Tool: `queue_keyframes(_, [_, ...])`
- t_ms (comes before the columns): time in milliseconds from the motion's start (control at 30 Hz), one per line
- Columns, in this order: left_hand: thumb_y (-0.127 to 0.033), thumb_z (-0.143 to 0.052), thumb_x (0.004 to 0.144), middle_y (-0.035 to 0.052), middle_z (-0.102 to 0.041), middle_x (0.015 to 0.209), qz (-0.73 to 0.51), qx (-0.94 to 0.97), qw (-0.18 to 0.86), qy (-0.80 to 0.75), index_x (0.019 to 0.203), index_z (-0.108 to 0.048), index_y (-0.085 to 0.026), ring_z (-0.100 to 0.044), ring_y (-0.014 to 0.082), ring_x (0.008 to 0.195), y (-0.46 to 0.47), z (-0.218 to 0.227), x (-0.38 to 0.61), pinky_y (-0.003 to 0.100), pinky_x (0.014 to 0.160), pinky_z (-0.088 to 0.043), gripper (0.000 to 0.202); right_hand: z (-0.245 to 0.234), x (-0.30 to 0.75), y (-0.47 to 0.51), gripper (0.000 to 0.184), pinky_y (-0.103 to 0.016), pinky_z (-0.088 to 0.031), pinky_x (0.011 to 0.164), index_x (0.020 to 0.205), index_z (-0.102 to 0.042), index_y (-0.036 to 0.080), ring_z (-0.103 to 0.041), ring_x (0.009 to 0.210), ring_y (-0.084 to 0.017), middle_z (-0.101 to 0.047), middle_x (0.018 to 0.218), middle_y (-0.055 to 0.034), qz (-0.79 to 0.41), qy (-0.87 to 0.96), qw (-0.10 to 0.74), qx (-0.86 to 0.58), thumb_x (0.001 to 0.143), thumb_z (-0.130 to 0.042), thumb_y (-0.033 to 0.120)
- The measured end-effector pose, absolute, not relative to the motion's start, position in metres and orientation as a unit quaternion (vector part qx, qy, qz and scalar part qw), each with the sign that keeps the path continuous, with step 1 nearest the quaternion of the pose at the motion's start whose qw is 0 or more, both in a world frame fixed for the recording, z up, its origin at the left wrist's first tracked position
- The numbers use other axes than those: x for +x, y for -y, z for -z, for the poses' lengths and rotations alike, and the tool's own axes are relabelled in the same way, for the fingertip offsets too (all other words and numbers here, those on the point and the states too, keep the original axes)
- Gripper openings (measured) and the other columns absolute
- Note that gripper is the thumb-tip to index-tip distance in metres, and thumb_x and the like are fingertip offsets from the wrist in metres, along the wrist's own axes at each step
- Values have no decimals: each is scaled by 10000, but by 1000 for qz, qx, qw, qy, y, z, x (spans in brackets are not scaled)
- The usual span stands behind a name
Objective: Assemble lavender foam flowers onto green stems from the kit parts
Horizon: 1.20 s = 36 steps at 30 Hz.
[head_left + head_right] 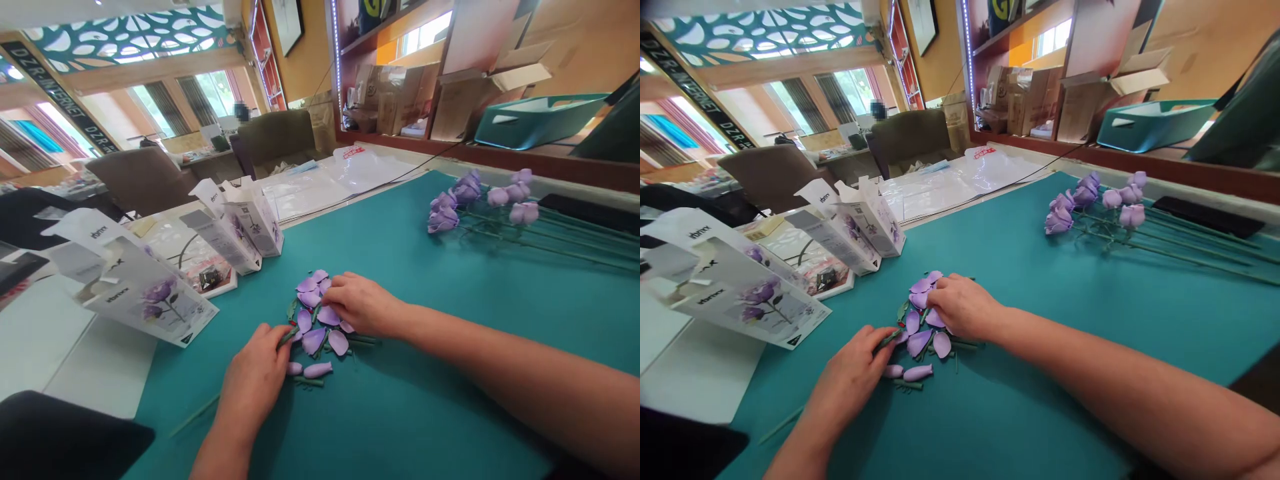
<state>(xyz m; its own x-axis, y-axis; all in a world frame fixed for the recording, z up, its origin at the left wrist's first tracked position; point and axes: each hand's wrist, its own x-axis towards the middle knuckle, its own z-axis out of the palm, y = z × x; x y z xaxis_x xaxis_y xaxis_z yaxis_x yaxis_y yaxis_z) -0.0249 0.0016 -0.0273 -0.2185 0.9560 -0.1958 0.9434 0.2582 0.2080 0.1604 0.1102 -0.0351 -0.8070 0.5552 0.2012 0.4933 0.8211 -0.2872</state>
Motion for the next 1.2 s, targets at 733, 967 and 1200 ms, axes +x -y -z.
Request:
queue_keyframes(733, [-310, -350, 906, 38, -666, 758, -103, 574, 80, -808, 776, -575, -234, -585, 196, 690, 2, 13, -32, 281, 543, -285, 270, 20, 59, -110, 217, -340, -525, 725, 970, -687, 126, -664, 942, -287, -713, 943, -166, -10, 956, -46, -290, 775, -603, 168])
queue_keyframes(967, [-317, -358, 907, 34, -672, 761, -107, 576, 80, -806, 780, -569, -240, -591, 198, 698, 3, 12, -32, 277, 543, -285, 258, 22, 63, -112, 228, -320, -533, 680, 979, -682, 132, -678, 896, -277, -719, 939, -143, -18, 956, -61, -286, 801, -593, 243])
queue_keyframes(1200, [-306, -363, 908, 42, -676, 749, -101, 576, 78, -808, 776, -575, -235, -599, 205, 694, 3, 11, -33, 280, 538, -284, 259, 24, 55, -110, 241, -326, -527, 718, 1010, -672, 126, -667, 949, -275, -708, 976, -161, -20, 956, -55, -286, 801, -557, 162])
